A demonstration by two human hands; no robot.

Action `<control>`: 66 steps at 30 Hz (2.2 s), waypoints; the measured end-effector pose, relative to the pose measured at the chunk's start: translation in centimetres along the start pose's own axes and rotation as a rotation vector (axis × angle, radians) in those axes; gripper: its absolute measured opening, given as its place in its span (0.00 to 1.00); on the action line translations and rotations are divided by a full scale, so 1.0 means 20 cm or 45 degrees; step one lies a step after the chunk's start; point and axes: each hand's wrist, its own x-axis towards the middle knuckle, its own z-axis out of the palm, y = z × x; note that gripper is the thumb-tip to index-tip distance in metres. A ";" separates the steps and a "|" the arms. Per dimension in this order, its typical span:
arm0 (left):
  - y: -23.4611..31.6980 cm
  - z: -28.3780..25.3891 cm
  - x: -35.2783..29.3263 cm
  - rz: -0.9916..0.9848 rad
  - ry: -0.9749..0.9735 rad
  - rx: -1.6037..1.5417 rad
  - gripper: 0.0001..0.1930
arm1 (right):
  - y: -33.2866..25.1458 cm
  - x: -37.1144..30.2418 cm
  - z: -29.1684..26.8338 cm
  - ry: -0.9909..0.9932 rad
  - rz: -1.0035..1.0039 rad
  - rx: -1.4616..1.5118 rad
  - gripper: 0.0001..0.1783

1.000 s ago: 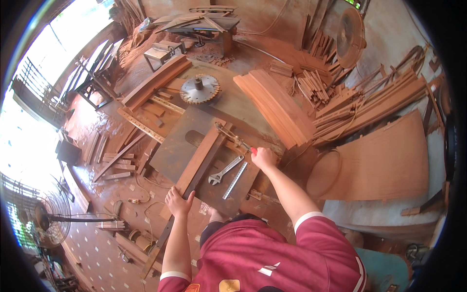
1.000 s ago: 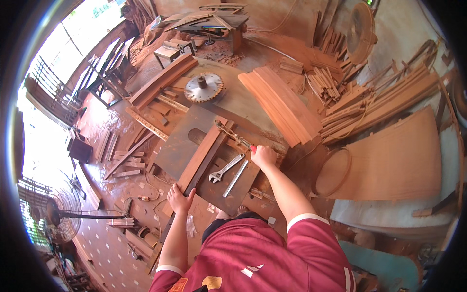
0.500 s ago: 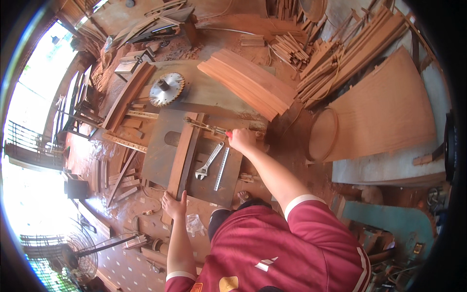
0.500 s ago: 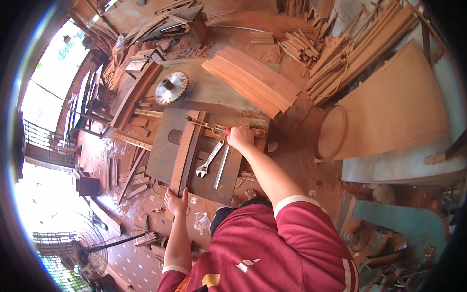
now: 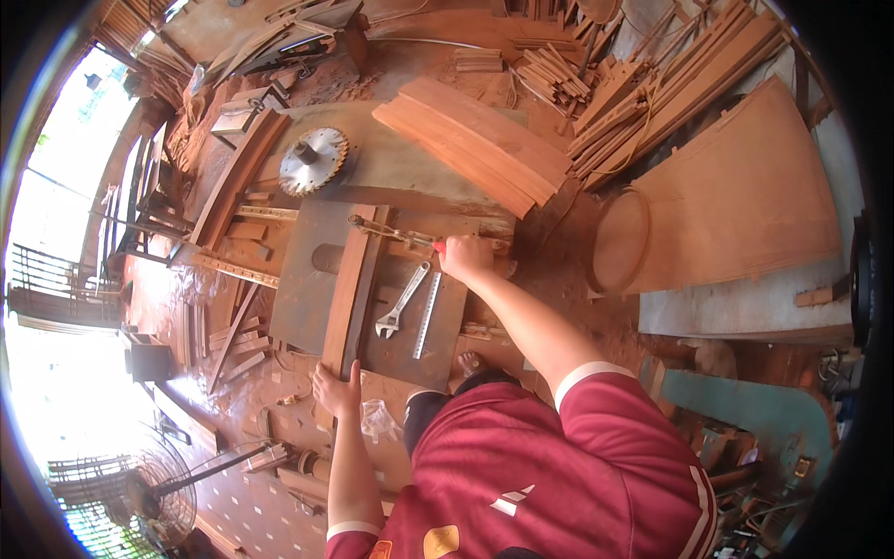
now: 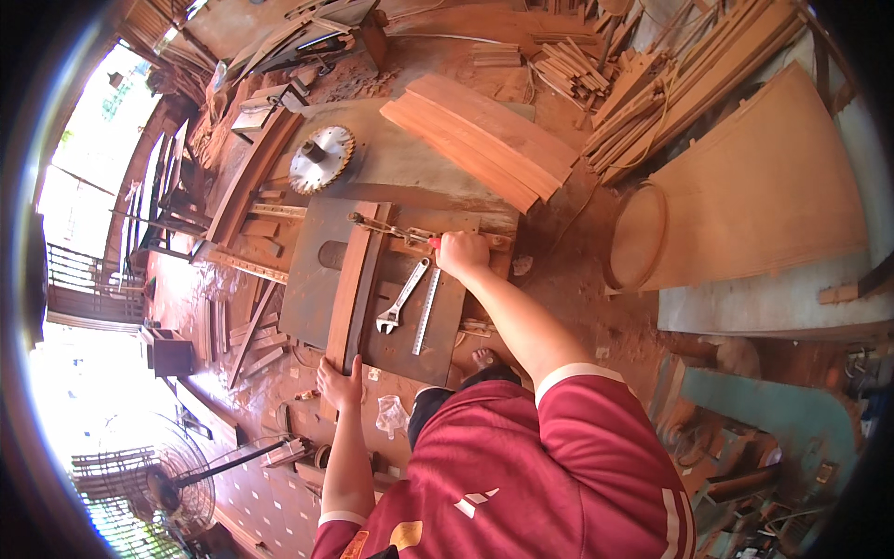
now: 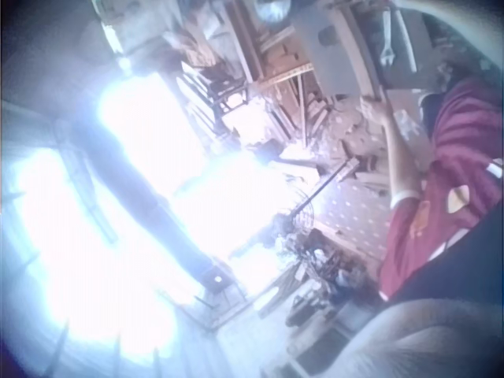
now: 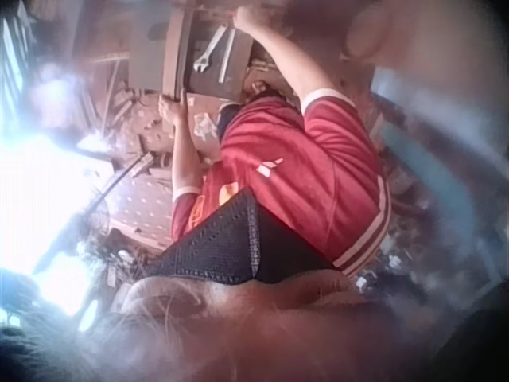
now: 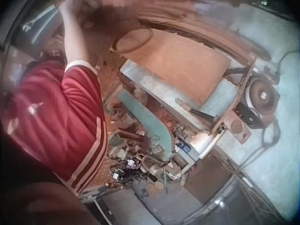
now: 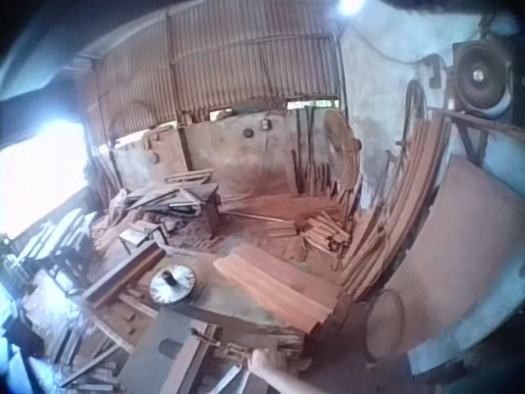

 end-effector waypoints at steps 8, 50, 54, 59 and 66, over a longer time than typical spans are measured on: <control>0.00 -0.01 0.00 -0.025 0.000 -0.009 0.50 | -0.01 0.01 0.02 -0.027 0.029 -0.011 0.15; 0.00 -0.08 0.05 -0.137 -0.158 -0.083 0.50 | -0.14 -0.02 -0.12 -0.078 0.129 -0.083 0.21; -0.01 -0.08 0.02 -0.080 -0.016 -0.092 0.51 | -0.11 -0.02 -0.07 -0.053 0.107 -0.169 0.17; -0.02 -0.10 0.02 -0.099 -0.013 -0.119 0.51 | -0.15 -0.02 -0.08 -0.055 0.110 -0.228 0.18; -0.04 -0.08 0.01 -0.109 -0.034 -0.147 0.52 | -0.14 -0.02 -0.07 -0.004 0.098 -0.223 0.19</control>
